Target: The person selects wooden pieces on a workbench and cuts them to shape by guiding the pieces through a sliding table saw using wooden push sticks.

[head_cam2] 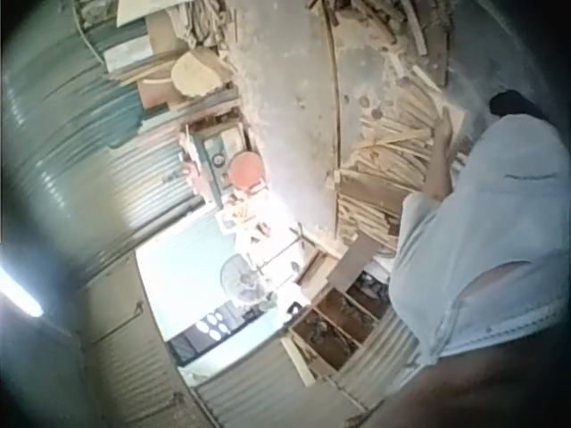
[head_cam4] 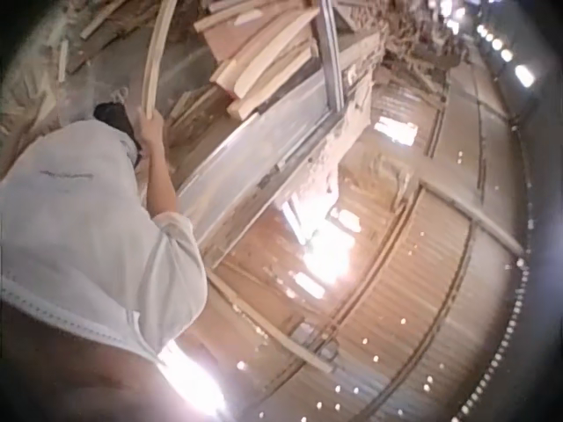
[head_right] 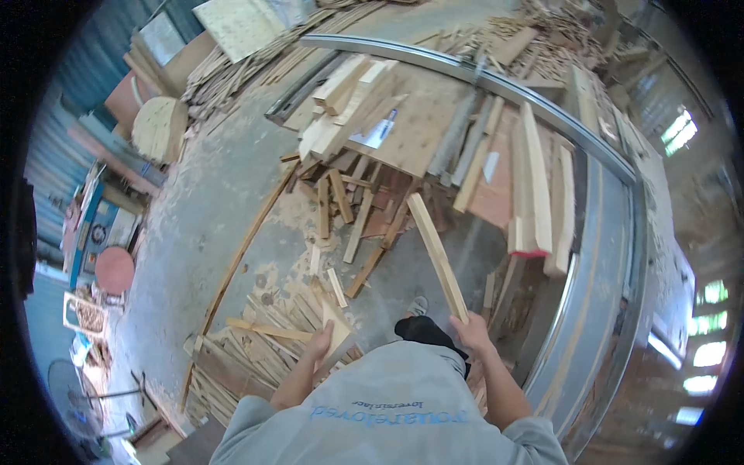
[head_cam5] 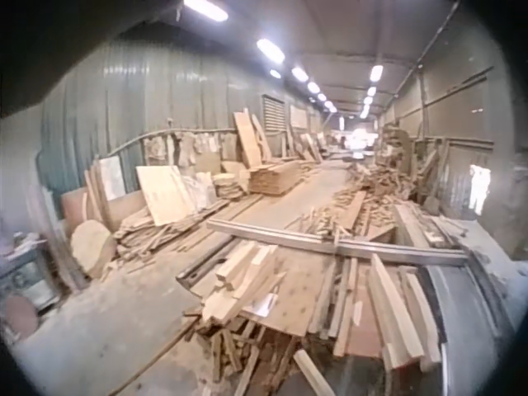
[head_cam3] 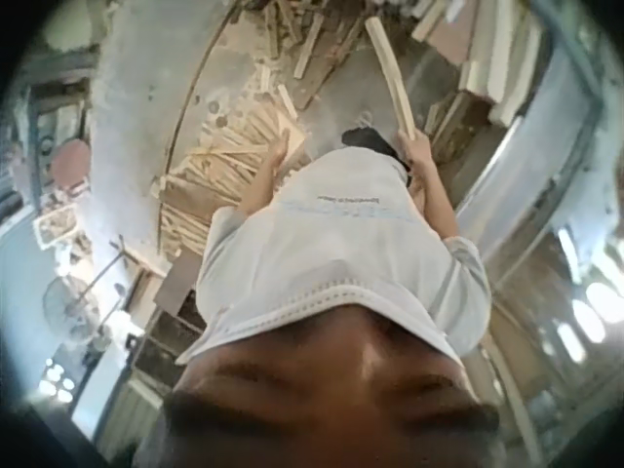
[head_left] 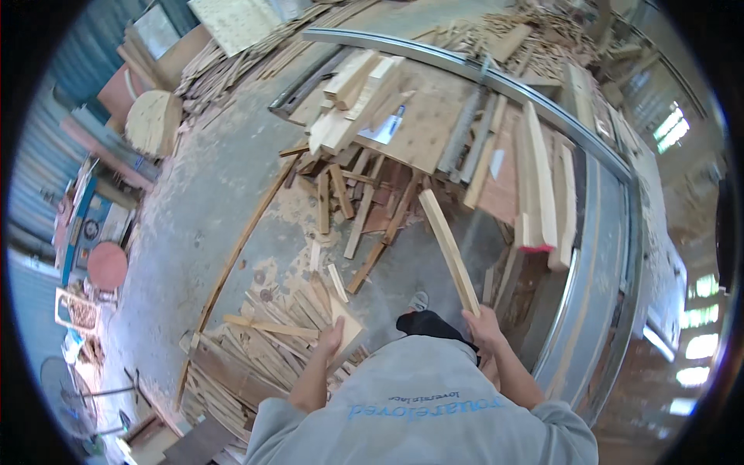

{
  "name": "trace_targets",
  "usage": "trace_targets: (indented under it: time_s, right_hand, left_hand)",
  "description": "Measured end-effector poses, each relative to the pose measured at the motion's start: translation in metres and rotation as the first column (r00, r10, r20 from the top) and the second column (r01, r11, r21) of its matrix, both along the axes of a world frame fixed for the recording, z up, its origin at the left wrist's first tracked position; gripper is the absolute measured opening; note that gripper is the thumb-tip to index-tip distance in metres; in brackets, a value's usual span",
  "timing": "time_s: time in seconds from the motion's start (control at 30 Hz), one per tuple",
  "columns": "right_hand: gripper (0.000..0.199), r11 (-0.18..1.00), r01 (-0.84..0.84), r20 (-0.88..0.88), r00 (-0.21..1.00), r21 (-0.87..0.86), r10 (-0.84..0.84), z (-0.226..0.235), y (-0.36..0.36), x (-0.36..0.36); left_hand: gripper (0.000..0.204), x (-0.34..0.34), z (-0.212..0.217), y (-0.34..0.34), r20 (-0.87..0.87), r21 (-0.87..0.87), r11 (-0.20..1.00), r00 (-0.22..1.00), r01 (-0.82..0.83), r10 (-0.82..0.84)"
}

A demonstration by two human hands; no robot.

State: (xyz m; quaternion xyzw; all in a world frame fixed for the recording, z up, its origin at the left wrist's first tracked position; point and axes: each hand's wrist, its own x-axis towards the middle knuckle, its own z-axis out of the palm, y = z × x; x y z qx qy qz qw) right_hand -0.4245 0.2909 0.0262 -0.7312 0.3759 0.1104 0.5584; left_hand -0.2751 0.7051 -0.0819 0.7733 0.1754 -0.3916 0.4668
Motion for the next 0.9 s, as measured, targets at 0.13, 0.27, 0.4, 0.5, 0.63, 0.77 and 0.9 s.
trace_targets:
  time_s: [0.13,0.27,0.4,0.5,0.63,0.77,0.9]
  right_hand:
    - [0.017,0.995,-0.034,-0.029,0.999,0.095,0.037,0.003,-0.023,0.014]
    - [0.023,0.986,-0.056,-0.035,0.997,0.158,0.063,0.035,-0.031,0.053]
    - [0.025,0.987,-0.089,0.084,0.993,0.133,0.078,0.021,-0.052,0.088]
    - [0.024,0.988,0.014,0.120,0.992,0.154,-0.033,0.045,-0.047,0.120]
    - [0.023,0.993,0.088,0.103,0.990,0.079,-0.096,0.058,-0.038,0.144]
    - [0.024,0.993,0.100,0.041,0.994,-0.068,-0.097,0.049,-0.024,0.155]
    - [0.024,0.984,0.179,-0.040,0.983,0.019,-0.178,0.067,0.023,0.191]
  left_hand:
    - [0.089,0.039,-0.019,-0.026,-0.004,0.070,0.997,1.000,0.026,-0.026]
    - [0.083,0.061,-0.011,-0.045,0.099,0.128,0.991,0.995,-0.035,0.022]
    - [0.080,0.075,-0.005,-0.036,0.073,0.105,0.994,0.997,-0.037,0.030]
    - [0.080,0.085,-0.006,-0.027,0.073,0.110,0.993,0.997,-0.042,0.034]
    - [0.084,0.106,-0.033,-0.007,0.061,0.236,0.971,0.998,-0.032,0.018]
    - [0.091,0.151,-0.048,0.020,-0.089,0.146,0.989,0.996,-0.005,0.018]
    - [0.093,0.195,-0.070,0.058,-0.155,0.197,0.980,0.988,0.010,0.020]
